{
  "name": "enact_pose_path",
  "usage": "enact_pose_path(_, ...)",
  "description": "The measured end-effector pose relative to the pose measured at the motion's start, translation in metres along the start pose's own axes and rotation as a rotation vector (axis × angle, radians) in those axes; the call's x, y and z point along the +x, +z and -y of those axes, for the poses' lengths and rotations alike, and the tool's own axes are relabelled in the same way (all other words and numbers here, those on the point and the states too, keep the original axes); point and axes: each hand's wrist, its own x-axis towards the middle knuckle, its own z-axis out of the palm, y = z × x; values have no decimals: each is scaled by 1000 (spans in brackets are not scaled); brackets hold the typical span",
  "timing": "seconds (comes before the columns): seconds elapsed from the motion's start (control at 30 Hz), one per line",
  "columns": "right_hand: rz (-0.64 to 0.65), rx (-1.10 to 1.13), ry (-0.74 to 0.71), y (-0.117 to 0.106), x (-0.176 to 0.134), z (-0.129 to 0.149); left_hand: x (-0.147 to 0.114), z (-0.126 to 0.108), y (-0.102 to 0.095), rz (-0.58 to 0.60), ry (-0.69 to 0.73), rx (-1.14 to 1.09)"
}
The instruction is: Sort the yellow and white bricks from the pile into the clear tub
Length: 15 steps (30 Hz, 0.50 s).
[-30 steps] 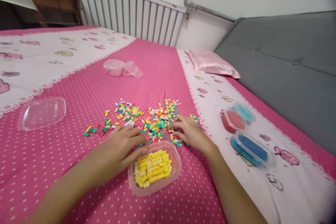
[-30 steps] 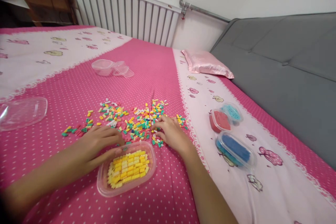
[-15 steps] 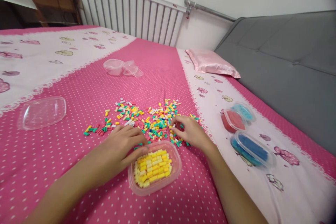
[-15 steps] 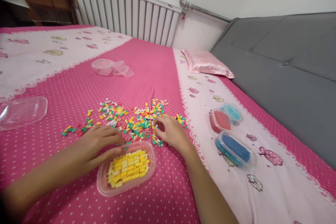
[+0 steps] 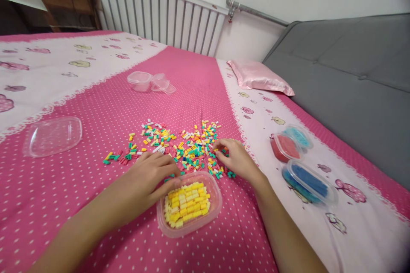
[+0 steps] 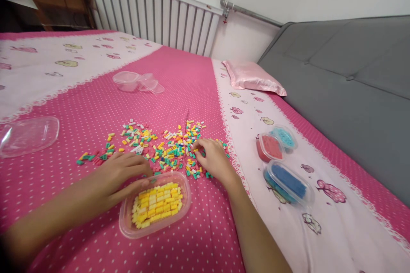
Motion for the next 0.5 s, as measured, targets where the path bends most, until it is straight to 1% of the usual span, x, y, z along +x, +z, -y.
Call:
enact_pose_path(0.17,11,70,15,-4,-1,6,1,2,0,12,5,8)
enact_pose_path(0.3,41,165,4,-9,-3,13,1,2,-1,26,1,4)
enact_pose_path(0.5,103,277,1,-15,-5,20,-1,1,1,9,8,2)
